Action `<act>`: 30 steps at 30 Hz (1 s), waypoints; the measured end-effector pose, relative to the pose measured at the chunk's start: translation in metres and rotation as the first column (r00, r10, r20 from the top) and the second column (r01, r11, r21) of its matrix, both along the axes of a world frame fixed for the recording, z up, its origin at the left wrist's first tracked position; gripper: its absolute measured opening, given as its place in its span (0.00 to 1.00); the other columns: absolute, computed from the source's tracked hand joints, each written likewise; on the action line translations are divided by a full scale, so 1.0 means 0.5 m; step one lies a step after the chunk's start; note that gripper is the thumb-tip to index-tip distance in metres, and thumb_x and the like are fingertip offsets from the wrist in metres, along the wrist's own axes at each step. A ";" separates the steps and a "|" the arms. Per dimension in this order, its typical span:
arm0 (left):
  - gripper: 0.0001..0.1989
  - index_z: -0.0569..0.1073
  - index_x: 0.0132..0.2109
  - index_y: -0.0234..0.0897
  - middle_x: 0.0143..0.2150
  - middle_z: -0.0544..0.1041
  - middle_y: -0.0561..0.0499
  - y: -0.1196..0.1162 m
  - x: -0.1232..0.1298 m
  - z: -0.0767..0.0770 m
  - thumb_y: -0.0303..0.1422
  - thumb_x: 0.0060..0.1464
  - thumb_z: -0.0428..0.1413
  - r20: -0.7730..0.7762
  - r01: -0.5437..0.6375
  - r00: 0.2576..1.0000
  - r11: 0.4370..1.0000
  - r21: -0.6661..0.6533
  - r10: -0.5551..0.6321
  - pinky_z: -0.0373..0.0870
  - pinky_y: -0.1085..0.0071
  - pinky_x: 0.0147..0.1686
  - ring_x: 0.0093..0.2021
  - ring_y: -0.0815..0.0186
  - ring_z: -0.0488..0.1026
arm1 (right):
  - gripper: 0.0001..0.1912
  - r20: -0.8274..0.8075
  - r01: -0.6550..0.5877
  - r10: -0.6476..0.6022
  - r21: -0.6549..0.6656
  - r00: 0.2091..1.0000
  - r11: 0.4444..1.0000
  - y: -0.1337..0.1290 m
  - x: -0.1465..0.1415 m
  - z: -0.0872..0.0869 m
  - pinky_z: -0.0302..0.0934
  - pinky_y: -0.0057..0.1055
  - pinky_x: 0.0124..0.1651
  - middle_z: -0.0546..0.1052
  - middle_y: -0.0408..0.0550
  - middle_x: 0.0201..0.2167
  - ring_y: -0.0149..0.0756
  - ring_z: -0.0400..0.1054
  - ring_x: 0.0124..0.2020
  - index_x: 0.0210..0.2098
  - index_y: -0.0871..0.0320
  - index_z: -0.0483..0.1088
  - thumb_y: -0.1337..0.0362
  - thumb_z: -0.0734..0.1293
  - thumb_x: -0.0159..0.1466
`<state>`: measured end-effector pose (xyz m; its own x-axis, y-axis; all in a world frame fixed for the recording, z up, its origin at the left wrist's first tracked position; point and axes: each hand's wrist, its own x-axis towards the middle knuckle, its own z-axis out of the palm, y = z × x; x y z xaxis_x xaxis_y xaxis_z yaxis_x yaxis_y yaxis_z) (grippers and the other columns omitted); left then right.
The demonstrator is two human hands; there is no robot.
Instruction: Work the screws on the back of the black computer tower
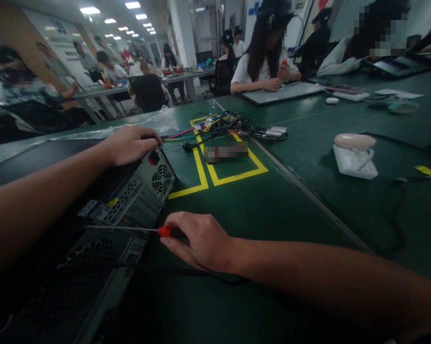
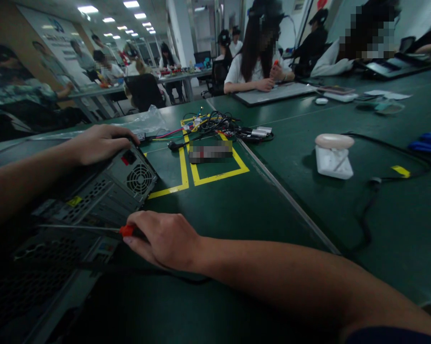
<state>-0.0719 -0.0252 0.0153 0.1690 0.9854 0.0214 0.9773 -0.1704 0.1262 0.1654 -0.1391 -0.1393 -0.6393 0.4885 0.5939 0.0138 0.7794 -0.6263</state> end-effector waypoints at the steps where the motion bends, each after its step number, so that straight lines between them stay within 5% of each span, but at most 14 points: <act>1: 0.28 0.81 0.54 0.30 0.55 0.82 0.37 0.000 0.000 -0.001 0.43 0.59 0.47 0.000 -0.003 1.000 1.000 0.004 0.003 0.69 0.53 0.62 0.56 0.47 0.77 | 0.12 0.004 0.000 0.000 -0.001 1.000 1.000 0.000 0.000 0.000 0.74 0.34 0.46 0.84 0.52 0.45 0.38 0.80 0.42 0.54 0.58 0.70 0.58 0.66 0.78; 24: 0.27 0.81 0.52 0.32 0.54 0.82 0.39 0.001 -0.003 -0.005 0.44 0.61 0.47 0.001 0.009 1.000 1.000 0.026 -0.009 0.69 0.53 0.60 0.55 0.48 0.77 | 0.18 0.066 0.048 -0.051 0.054 0.997 0.997 0.001 0.003 0.008 0.72 0.31 0.46 0.83 0.52 0.43 0.38 0.79 0.41 0.53 0.58 0.74 0.53 0.59 0.81; 30: 0.26 0.81 0.52 0.34 0.52 0.82 0.40 0.006 -0.010 -0.008 0.44 0.61 0.46 -0.007 0.014 1.000 0.999 0.047 -0.014 0.68 0.56 0.57 0.54 0.48 0.76 | 0.18 -0.003 0.024 -0.024 0.021 1.000 0.999 0.002 0.002 0.001 0.75 0.34 0.48 0.84 0.53 0.49 0.42 0.82 0.45 0.56 0.58 0.70 0.53 0.68 0.74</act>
